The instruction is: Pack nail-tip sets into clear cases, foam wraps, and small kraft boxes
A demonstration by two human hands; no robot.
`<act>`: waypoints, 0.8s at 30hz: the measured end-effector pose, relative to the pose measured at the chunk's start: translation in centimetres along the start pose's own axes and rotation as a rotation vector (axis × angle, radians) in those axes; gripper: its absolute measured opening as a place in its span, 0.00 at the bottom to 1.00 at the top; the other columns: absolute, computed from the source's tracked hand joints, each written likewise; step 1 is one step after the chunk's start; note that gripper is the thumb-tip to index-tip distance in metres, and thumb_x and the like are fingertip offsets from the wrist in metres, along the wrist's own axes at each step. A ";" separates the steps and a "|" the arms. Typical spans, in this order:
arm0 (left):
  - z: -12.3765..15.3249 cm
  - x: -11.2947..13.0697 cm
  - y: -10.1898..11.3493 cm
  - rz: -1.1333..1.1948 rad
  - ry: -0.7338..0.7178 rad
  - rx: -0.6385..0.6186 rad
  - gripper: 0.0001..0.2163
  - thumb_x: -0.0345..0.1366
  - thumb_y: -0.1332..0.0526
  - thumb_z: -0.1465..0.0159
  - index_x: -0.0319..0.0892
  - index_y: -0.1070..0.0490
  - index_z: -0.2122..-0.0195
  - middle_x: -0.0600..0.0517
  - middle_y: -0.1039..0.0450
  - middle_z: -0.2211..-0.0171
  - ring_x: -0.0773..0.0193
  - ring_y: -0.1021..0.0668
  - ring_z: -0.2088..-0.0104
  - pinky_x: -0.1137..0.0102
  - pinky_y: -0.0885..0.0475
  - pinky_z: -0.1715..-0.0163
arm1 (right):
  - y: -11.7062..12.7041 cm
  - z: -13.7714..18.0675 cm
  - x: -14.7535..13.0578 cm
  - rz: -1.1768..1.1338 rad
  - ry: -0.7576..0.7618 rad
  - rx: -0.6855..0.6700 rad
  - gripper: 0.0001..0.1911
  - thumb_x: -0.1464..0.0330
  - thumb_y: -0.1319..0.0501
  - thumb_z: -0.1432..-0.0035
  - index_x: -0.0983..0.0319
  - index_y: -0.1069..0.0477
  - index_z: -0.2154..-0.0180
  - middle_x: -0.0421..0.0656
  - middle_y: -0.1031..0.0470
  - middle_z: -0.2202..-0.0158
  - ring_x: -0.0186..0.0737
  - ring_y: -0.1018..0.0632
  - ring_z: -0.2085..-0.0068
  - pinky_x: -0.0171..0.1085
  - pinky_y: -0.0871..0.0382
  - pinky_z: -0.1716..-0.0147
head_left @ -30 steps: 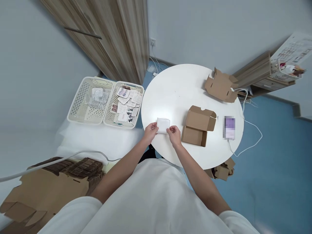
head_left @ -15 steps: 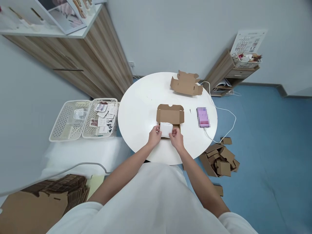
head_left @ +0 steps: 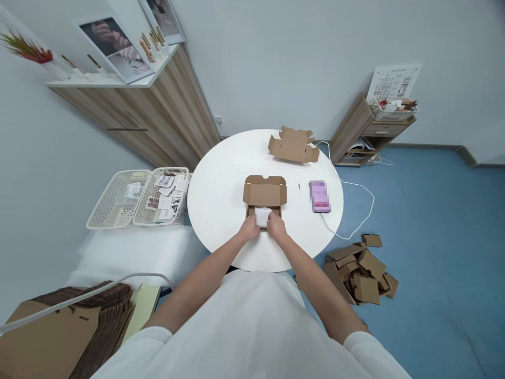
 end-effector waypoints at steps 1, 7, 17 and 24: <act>-0.1 -0.2 -0.3 -0.029 0.009 -0.013 0.22 0.30 0.42 0.51 0.36 0.37 0.53 0.39 0.31 0.57 0.50 0.28 0.55 0.62 0.35 0.58 | -0.2 0.0 0.0 0.013 0.006 -0.009 0.11 0.79 0.47 0.52 0.60 0.39 0.67 0.46 0.32 0.69 0.41 0.30 0.68 0.37 0.41 0.70; 0.0 -0.4 -1.4 -0.122 0.102 -0.094 0.32 0.34 0.44 0.48 0.29 0.51 0.43 0.31 0.50 0.42 0.46 0.42 0.42 0.59 0.43 0.48 | -0.6 0.8 -0.5 0.053 0.074 -0.014 0.12 0.81 0.47 0.52 0.63 0.39 0.64 0.49 0.34 0.62 0.41 0.30 0.64 0.38 0.37 0.66; 1.4 0.6 5.2 -0.006 -0.101 0.237 0.21 0.40 0.48 0.41 0.40 0.41 0.47 0.43 0.39 0.46 0.56 0.36 0.45 0.61 0.39 0.48 | 6.4 3.2 0.6 -0.176 0.402 0.266 0.13 0.70 0.50 0.45 0.60 0.36 0.58 0.48 0.34 0.54 0.43 0.33 0.51 0.42 0.36 0.54; -3.3 -1.9 9.4 0.438 0.242 0.291 0.23 0.51 0.53 0.40 0.40 0.37 0.52 0.42 0.36 0.48 0.57 0.31 0.49 0.64 0.35 0.55 | 8.6 -2.8 8.9 -0.760 -0.339 0.124 0.24 0.50 0.51 0.48 0.61 0.33 0.60 0.48 0.29 0.58 0.40 0.27 0.63 0.37 0.33 0.68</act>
Point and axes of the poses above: each hand's wrist, its own z-axis away from the middle knuckle, its own y-axis out of the back of the hand, x = y × z, the point moved 7 cm from there along -z, towards the middle knuckle
